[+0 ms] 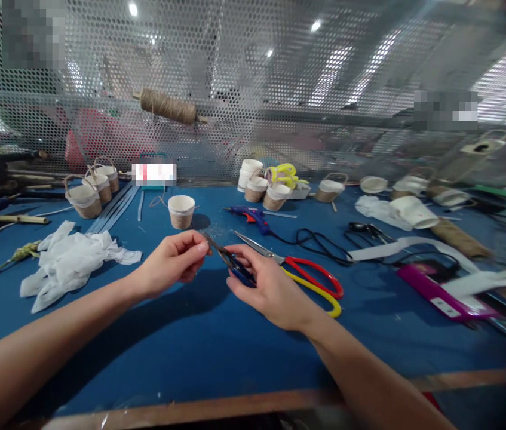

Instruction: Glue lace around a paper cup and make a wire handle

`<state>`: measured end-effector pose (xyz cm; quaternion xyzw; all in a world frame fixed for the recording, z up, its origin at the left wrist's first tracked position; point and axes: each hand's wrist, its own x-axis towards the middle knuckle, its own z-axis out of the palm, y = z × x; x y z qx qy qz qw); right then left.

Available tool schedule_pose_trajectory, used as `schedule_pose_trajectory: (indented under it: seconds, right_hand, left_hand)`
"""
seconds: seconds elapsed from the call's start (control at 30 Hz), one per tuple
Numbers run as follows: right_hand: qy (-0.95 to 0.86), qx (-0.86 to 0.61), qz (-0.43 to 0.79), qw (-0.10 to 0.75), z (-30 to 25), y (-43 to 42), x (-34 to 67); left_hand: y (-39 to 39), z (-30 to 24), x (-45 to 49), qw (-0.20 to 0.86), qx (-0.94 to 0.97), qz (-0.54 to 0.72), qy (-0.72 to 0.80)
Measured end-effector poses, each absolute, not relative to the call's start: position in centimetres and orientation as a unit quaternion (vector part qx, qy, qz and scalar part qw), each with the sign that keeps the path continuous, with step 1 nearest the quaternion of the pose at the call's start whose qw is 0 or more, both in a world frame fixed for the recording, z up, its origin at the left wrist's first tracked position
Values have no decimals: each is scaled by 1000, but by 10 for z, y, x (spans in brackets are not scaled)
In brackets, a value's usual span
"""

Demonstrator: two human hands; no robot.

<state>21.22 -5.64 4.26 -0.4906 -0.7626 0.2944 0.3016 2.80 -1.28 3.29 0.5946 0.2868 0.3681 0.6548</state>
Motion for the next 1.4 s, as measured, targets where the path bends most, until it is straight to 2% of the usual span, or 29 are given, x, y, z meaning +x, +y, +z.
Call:
schedule_pose_trajectory:
  seconds: [0.1, 0.17, 0.37, 0.9, 1.2, 1.4]
  right_hand:
    - [-745, -490, 325, 316, 40, -54, 212]
    - [-741, -487, 340, 314, 39, -53, 212]
    - [-759, -486, 317, 296, 42, -54, 210]
    - [-758, -494, 313, 290, 40, -55, 212]
    - [-748, -487, 348, 288, 40, -52, 212]
    - [-761, -489, 321, 280, 40, -52, 214]
  left_hand:
    - [-14, 32, 29, 530, 655, 406, 354]
    - [-15, 33, 30, 500, 666, 416, 364]
    - [-15, 36, 29, 600, 612, 400, 326]
    - [-15, 34, 29, 623, 588, 399, 327]
    - [-15, 38, 30, 707, 514, 387, 294]
    - [-15, 37, 31, 695, 519, 395, 303]
